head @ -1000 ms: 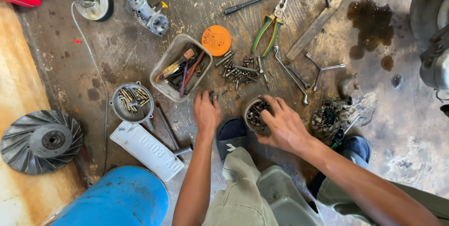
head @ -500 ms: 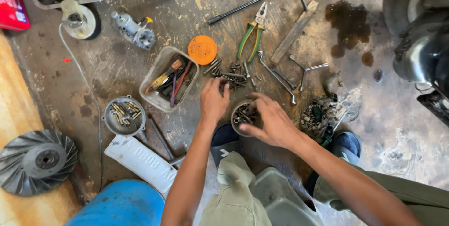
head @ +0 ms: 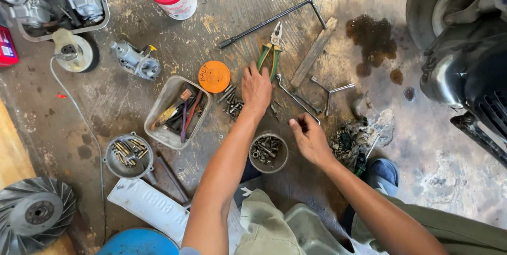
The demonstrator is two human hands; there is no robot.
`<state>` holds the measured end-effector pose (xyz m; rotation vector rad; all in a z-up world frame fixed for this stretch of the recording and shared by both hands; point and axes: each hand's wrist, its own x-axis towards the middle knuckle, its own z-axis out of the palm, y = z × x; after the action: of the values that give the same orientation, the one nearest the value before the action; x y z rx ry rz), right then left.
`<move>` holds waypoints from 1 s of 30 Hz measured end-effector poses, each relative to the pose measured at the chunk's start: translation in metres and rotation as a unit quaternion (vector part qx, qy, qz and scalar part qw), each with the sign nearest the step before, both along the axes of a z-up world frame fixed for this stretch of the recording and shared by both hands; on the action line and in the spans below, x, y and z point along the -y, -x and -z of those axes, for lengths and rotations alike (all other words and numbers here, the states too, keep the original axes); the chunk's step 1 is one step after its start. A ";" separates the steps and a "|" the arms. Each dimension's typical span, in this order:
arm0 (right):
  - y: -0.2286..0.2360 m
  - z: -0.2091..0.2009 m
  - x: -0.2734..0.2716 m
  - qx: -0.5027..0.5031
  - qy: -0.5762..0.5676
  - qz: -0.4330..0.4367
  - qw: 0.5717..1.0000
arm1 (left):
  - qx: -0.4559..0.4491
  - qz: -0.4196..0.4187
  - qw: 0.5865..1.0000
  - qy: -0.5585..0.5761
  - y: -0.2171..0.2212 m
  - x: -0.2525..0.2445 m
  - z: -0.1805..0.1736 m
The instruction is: Sorting and collecting various bolts, screws, and small engine parts into containers on a workshop floor
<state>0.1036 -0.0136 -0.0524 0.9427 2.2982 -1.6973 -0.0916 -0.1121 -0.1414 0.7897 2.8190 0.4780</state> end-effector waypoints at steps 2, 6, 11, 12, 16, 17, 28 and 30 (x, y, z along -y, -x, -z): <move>0.006 -0.012 0.001 0.002 -0.001 0.004 1.000 | -0.001 -0.007 1.000 0.007 0.001 -0.001 0.013; 0.015 -0.018 0.000 0.003 -0.003 0.008 1.000 | -0.006 -0.004 1.000 -0.009 0.011 0.006 0.007; 0.027 -0.020 -0.008 -0.004 -0.002 0.035 0.999 | 0.148 -0.095 0.983 -0.056 0.007 0.014 -0.014; 0.032 -0.027 -0.008 -0.006 0.001 0.045 0.999 | 0.175 -0.112 0.976 -0.070 0.006 0.018 -0.023; 0.057 -0.046 -0.002 0.029 0.025 0.073 0.997 | 0.200 -0.113 0.953 -0.198 -0.041 0.038 -0.085; 0.059 -0.042 -0.002 -0.032 0.112 0.111 0.987 | 0.185 -0.069 0.952 -0.236 -0.043 0.044 -0.100; 0.067 -0.036 0.025 -0.066 0.181 0.191 0.962 | 0.246 -0.002 0.941 -0.232 -0.073 0.062 -0.143; 0.070 -0.046 0.030 -0.077 0.163 0.185 0.966 | 0.271 0.018 0.933 -0.236 -0.070 0.065 -0.144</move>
<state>0.0338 -0.0439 -0.0068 1.2612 1.9163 -2.2827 -0.0215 -0.1769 0.0030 0.6484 2.1932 1.1894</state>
